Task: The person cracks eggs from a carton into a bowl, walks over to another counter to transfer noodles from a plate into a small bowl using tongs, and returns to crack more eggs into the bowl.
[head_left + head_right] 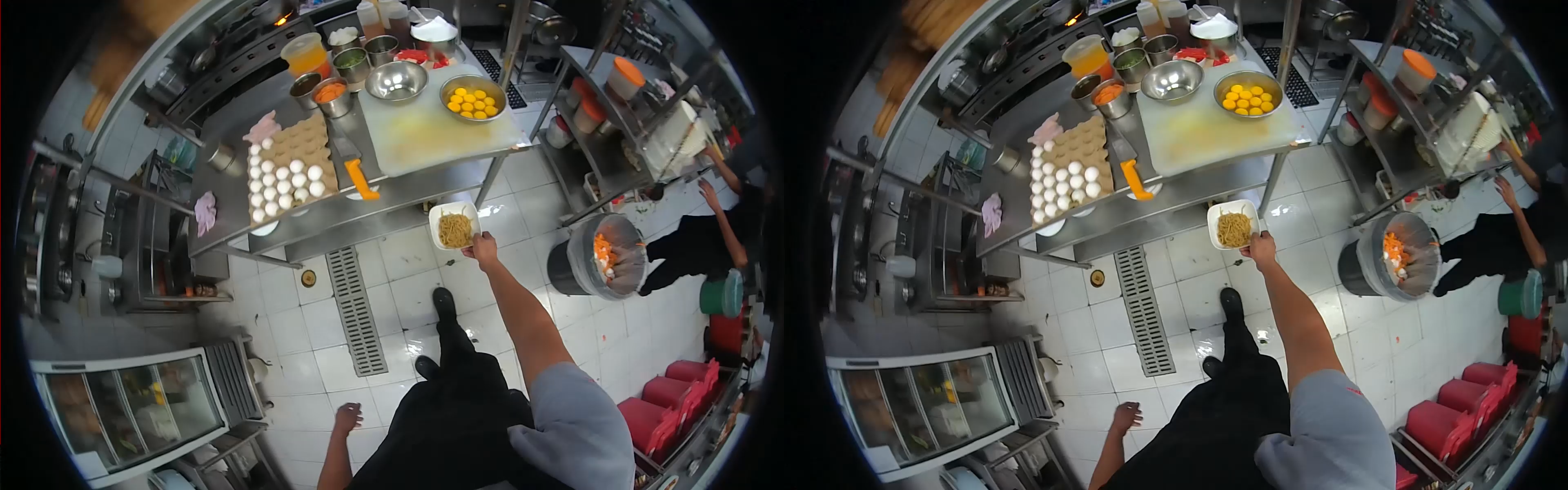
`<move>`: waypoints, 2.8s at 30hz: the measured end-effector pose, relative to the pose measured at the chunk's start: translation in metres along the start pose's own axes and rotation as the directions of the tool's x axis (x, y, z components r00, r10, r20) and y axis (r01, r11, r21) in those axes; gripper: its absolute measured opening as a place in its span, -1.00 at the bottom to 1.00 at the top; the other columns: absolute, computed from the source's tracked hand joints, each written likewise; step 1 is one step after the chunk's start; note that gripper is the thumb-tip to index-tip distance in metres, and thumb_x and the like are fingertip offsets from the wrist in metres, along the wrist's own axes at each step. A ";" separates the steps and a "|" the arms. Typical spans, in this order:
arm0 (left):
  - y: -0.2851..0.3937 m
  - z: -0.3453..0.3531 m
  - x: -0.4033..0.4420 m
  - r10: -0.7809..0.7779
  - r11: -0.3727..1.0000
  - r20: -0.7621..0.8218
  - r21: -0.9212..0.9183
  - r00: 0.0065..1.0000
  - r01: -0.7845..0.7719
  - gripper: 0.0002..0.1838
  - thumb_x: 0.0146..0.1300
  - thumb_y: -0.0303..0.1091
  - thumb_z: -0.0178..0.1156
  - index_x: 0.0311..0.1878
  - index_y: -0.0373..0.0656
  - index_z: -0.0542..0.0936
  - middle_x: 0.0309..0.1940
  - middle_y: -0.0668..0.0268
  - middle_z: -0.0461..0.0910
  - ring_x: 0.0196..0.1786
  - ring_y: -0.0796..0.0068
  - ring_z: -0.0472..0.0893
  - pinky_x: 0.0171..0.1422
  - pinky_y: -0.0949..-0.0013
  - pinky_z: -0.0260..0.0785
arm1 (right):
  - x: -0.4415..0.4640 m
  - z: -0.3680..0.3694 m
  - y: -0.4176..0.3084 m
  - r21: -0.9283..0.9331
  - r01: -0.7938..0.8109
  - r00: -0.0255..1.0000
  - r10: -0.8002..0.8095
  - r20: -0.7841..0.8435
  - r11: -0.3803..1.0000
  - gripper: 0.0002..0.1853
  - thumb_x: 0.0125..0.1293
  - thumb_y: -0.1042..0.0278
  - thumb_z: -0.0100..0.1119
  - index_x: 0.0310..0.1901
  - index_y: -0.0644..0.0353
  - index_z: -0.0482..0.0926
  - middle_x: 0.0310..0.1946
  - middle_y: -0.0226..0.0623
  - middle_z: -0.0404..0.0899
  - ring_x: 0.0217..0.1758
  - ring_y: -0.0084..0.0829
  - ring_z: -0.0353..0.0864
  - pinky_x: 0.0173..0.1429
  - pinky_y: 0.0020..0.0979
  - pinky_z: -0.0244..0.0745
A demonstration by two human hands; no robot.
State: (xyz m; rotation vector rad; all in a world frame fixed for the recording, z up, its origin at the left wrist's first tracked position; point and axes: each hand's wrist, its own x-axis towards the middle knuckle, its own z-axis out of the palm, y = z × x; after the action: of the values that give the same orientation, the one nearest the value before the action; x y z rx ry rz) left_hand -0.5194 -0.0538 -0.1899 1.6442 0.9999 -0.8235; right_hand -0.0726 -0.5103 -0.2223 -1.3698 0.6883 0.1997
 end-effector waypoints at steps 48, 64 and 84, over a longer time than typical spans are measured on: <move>0.758 0.065 -0.009 0.716 0.499 0.648 -0.214 0.261 -0.840 -0.58 0.35 -0.52 0.11 0.25 -0.19 0.34 -0.24 0.25 0.61 -0.18 0.50 0.62 -0.09 0.45 0.51 | -0.120 0.113 -0.334 -0.403 0.785 0.600 -0.739 0.305 0.471 -0.58 0.31 0.35 0.27 0.17 0.22 0.49 0.01 -0.14 0.56 0.00 -0.22 0.63 -0.05 -0.31 0.63; 0.819 0.243 -0.019 0.729 0.540 0.545 -0.087 0.414 -0.837 -0.67 0.51 -0.30 0.05 0.20 -0.28 0.47 -0.19 0.17 0.66 -0.23 0.49 0.65 -0.17 0.45 0.52 | 0.148 -0.025 -0.438 0.229 0.693 0.710 -0.594 -0.378 0.684 -0.56 0.49 0.23 0.06 0.33 0.16 0.43 -0.13 -0.31 0.62 -0.22 -0.59 0.54 -0.19 -0.52 0.52; 0.843 0.241 -0.006 0.854 0.318 0.437 -0.012 0.281 -0.948 -0.57 0.38 -0.42 0.20 0.32 -0.12 0.50 -0.08 0.29 0.65 -0.15 0.60 0.59 -0.18 0.50 0.49 | 0.091 -0.011 -0.390 0.373 -0.297 0.737 -0.037 0.675 0.879 -0.67 0.51 0.16 0.01 0.10 0.23 0.49 -0.17 -0.31 0.65 -0.28 -0.60 0.52 -0.19 -0.55 0.48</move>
State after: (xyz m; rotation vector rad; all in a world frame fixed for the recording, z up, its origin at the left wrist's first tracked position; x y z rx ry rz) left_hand 0.2278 -0.4189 0.0873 1.8070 -0.4595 -0.3794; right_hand 0.1959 -0.6289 0.0497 -0.6944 0.1896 0.5801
